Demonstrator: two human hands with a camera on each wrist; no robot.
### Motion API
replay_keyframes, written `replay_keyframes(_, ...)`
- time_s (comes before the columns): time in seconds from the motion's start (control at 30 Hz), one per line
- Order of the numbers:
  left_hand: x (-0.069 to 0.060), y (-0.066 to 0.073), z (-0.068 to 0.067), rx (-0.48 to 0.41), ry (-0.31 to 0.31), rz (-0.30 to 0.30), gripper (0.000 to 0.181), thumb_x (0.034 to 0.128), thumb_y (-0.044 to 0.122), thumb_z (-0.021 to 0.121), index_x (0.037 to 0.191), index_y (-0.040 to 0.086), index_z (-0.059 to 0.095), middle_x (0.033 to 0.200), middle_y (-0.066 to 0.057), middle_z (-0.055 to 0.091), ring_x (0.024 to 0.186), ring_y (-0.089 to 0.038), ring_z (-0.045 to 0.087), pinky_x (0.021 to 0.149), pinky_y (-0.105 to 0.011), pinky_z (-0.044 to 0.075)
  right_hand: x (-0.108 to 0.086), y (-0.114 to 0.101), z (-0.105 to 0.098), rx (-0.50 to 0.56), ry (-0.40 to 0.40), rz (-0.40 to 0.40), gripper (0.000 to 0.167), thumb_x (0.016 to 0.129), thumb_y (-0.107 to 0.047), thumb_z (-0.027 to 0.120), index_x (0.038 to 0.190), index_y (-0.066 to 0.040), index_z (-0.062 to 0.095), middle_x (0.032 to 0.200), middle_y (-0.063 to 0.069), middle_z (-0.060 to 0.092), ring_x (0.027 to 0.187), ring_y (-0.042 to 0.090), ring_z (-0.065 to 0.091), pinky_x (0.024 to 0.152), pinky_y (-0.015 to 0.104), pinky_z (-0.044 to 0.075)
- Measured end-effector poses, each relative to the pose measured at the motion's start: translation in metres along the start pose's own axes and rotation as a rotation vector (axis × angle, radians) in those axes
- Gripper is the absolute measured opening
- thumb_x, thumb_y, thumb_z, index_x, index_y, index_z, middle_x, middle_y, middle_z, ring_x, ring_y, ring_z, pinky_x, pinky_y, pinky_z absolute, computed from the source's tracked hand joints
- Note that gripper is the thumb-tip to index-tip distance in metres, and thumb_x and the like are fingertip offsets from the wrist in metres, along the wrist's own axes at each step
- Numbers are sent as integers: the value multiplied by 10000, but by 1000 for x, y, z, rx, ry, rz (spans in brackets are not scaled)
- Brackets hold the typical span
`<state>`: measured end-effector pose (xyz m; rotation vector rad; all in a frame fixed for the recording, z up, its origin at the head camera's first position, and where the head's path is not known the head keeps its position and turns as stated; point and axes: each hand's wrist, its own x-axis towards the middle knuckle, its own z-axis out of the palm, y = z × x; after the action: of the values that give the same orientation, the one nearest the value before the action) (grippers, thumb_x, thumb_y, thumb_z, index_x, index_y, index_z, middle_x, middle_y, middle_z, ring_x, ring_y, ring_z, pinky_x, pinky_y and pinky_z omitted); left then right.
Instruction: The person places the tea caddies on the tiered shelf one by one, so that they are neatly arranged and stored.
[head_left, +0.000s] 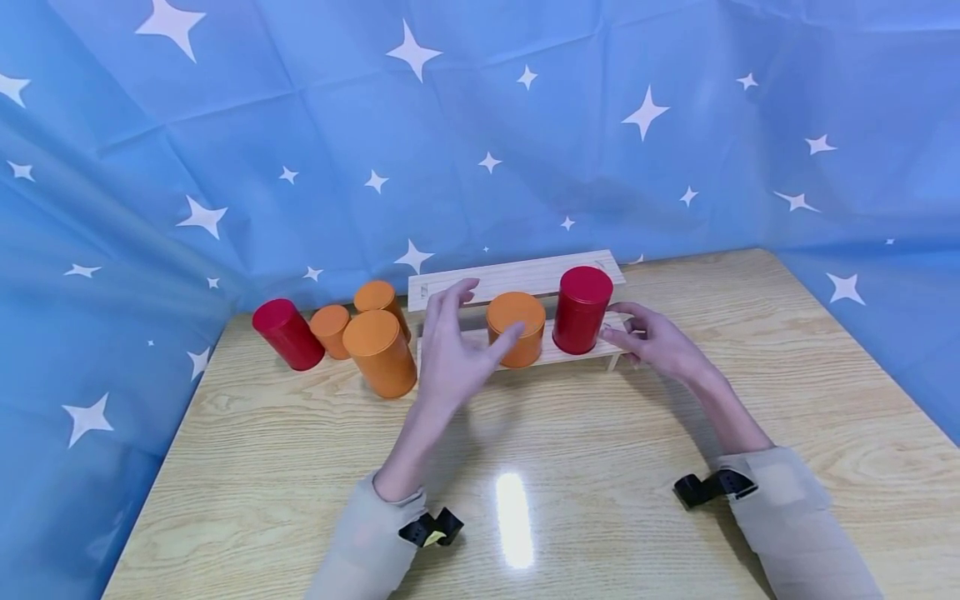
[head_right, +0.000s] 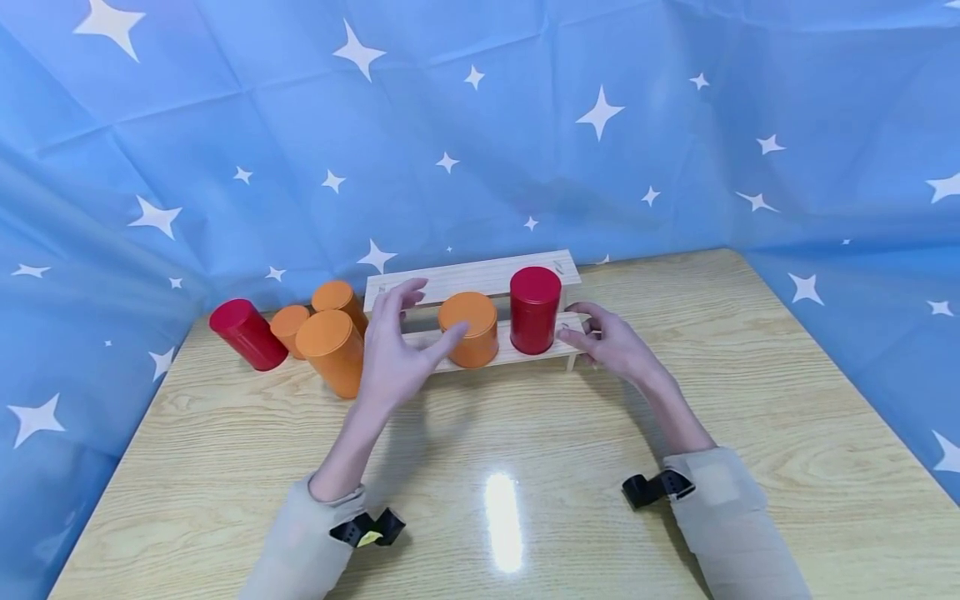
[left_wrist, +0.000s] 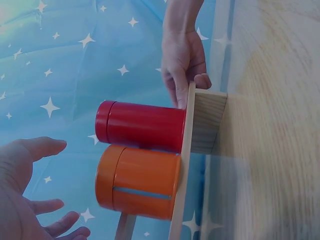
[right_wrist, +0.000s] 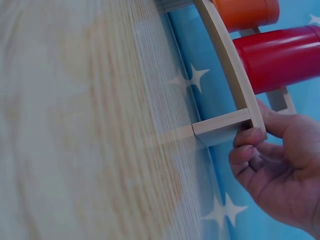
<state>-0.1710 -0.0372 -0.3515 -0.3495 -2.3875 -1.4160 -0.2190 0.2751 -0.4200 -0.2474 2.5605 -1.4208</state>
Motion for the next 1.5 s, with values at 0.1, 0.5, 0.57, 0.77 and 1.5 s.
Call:
replay_keyframes(0.1, 0, -4, -7, 4, 15, 16, 676, 820, 312, 834, 1386, 79, 547, 1307, -128, 523, 1231, -329, 500, 956, -489, 470, 0, 0, 0, 4, -3, 1, 666, 986, -325, 670, 1498, -22, 371, 863, 164, 505, 651, 254, 545, 600, 342, 493)
replay_keyframes(0.5, 3, -19, -37, 16, 105, 82, 600, 836, 205, 815, 1346, 6, 568, 1293, -199, 518, 1207, -381, 475, 974, -518, 432, 1, 0, 2, 16, -7, 6, 690, 984, -318, 675, 1515, -18, 352, 863, 163, 504, 658, 281, 551, 608, 342, 501)
replay_keyframes(0.57, 4, -21, -43, 18, 106, 77, 597, 837, 185, 811, 1346, -8, 564, 1288, -218, 511, 1188, -401, 471, 960, -509, 425, 1, -1, 3, 20, -6, 4, 686, 983, -315, 677, 1512, -17, 356, 857, 161, 499, 654, 283, 548, 607, 342, 498)
replay_keyframes(0.77, 3, -30, -60, 59, 98, 47, 606, 862, 215, 800, 1372, 2, 552, 1325, -211, 486, 1181, -361, 460, 895, -480, 428, 1, -1, 3, 29, -6, 1, 678, 982, -305, 680, 1507, -15, 361, 842, 157, 485, 645, 289, 538, 606, 345, 492)
replay_keyframes(1.5, -11, -72, -101, 217, 39, -143, 704, 850, 263, 805, 1440, 36, 495, 1380, -180, 433, 1276, -343, 407, 989, -553, 439, 0, 1, 0, 7, -1, 1, 664, 987, -326, 671, 1499, -30, 371, 851, 155, 500, 641, 239, 537, 581, 332, 478)
